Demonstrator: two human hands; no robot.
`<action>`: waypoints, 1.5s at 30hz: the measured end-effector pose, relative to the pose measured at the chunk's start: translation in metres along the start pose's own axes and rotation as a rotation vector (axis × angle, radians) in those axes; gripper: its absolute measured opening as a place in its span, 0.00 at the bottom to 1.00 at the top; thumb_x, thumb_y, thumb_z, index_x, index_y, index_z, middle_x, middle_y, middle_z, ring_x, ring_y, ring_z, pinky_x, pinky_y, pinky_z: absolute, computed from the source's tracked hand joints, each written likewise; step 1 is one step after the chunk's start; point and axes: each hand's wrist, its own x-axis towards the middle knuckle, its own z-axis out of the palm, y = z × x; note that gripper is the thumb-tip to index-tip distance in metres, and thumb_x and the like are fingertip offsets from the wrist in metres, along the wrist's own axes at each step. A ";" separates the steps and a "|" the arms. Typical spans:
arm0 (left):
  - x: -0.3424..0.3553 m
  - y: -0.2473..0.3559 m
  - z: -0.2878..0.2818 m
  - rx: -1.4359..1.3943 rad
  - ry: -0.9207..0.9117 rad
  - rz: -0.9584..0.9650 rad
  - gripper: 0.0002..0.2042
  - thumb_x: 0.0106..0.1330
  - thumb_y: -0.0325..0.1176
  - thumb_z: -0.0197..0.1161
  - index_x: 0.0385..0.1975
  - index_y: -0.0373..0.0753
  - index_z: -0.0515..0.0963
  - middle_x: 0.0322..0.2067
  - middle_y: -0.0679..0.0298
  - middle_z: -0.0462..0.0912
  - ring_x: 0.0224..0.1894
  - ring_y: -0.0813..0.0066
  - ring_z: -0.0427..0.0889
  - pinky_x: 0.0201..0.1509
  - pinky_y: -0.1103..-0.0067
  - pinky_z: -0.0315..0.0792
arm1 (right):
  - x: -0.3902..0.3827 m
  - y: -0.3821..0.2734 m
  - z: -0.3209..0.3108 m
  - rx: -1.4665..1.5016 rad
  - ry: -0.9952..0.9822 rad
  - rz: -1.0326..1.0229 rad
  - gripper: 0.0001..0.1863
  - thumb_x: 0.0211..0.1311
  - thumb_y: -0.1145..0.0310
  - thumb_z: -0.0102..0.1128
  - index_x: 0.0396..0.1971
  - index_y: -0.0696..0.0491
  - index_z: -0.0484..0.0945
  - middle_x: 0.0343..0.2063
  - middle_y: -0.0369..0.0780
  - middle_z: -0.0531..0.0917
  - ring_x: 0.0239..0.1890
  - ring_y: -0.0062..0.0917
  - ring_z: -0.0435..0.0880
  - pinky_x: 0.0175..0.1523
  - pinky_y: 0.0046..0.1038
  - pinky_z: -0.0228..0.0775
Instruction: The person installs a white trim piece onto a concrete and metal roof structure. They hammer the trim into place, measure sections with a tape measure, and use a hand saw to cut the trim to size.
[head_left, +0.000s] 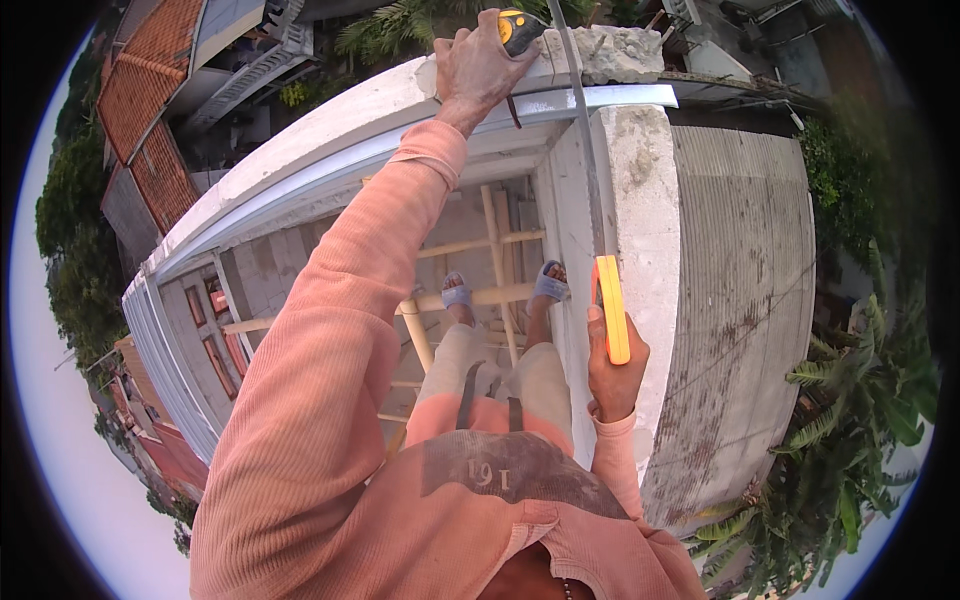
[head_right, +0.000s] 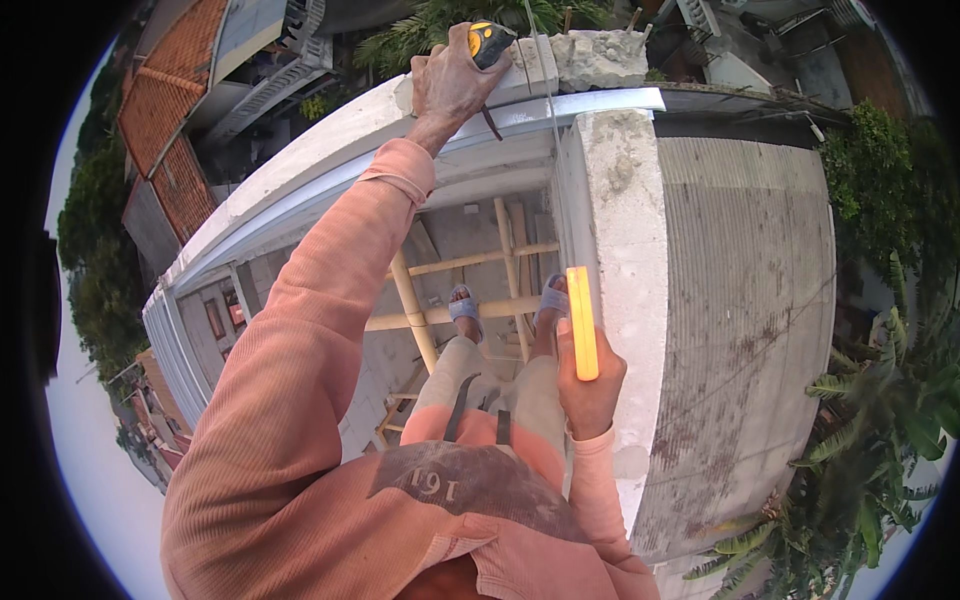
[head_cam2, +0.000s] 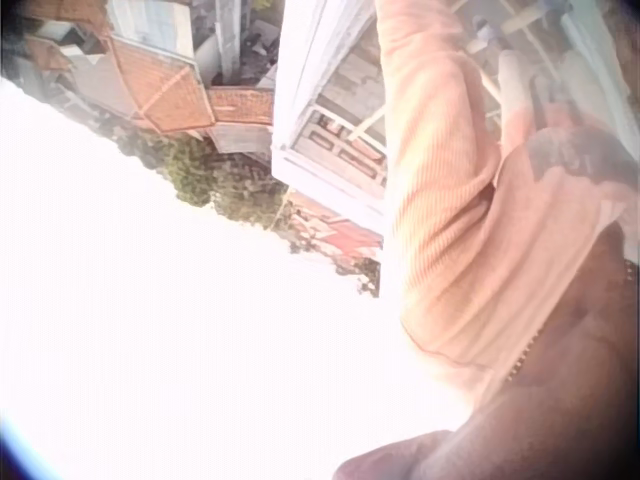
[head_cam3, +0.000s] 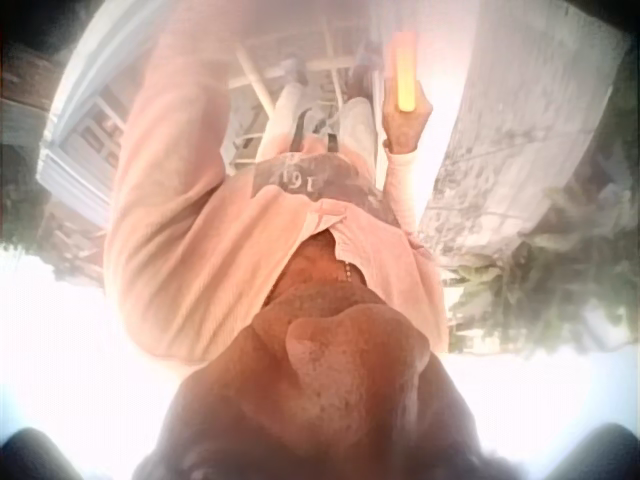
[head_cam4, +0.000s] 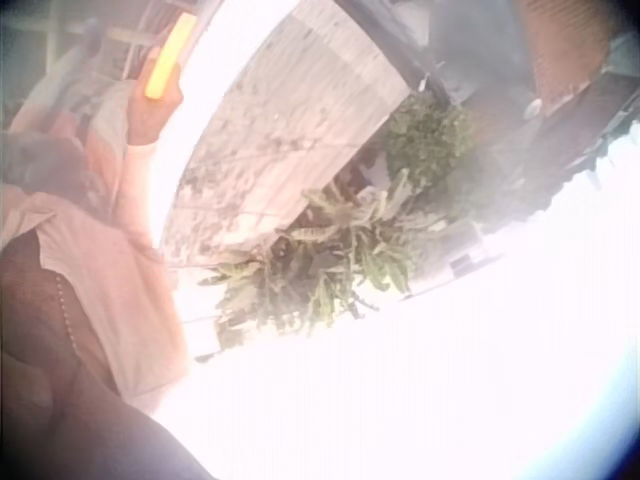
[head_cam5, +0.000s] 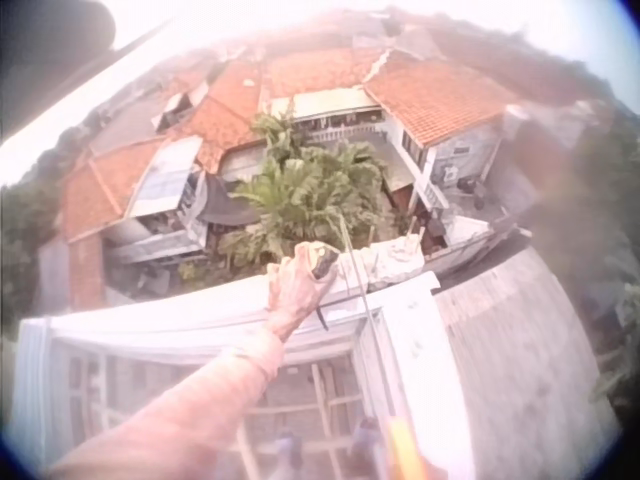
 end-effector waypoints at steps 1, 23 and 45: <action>0.000 0.001 0.001 -0.005 -0.003 0.005 0.34 0.65 0.64 0.60 0.57 0.39 0.72 0.35 0.49 0.87 0.41 0.54 0.87 0.56 0.63 0.66 | 0.031 -0.005 0.014 0.025 -0.009 -0.017 0.10 0.69 0.68 0.64 0.32 0.60 0.80 0.18 0.43 0.79 0.18 0.23 0.75 0.27 0.30 0.69; 0.001 0.014 -0.008 -0.040 -0.014 -0.017 0.27 0.62 0.55 0.67 0.54 0.45 0.70 0.39 0.53 0.86 0.46 0.52 0.84 0.55 0.56 0.66 | 0.051 0.001 0.024 0.021 0.016 -0.034 0.11 0.69 0.68 0.64 0.30 0.61 0.79 0.17 0.41 0.77 0.19 0.19 0.73 0.27 0.29 0.67; 0.003 0.006 -0.013 -0.008 -0.013 -0.070 0.27 0.63 0.55 0.67 0.54 0.44 0.70 0.38 0.53 0.86 0.45 0.50 0.84 0.57 0.54 0.66 | -0.019 0.012 -0.008 -0.019 -0.052 0.077 0.07 0.68 0.72 0.64 0.36 0.62 0.81 0.19 0.40 0.79 0.22 0.18 0.77 0.30 0.26 0.70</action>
